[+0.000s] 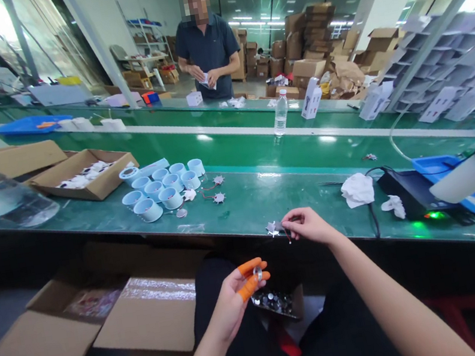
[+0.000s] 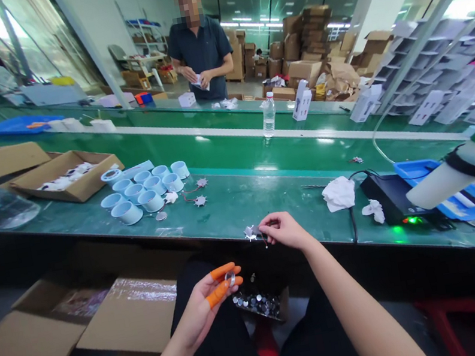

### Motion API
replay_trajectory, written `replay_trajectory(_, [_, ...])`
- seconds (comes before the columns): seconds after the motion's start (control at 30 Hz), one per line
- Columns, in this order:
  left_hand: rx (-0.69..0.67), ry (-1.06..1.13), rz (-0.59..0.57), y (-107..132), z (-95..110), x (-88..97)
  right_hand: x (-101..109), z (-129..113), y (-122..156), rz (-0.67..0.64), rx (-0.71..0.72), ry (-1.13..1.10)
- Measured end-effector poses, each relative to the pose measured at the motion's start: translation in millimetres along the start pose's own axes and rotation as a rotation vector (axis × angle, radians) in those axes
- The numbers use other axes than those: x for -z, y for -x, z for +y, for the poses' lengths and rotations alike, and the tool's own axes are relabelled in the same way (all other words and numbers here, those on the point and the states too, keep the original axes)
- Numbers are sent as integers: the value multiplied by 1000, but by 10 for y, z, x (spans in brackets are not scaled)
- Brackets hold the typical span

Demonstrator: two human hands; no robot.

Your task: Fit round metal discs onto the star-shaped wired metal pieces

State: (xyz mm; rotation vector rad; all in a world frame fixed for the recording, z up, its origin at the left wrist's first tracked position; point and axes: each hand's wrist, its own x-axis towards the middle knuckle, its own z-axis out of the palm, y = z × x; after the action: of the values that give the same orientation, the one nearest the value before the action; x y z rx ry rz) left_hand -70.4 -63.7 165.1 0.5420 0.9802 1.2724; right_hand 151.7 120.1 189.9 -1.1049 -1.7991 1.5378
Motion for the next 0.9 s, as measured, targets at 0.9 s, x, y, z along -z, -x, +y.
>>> replay_trajectory(0.9, [1,-4,-6,-52,-16,-3,-168,-12,155,174,64,152])
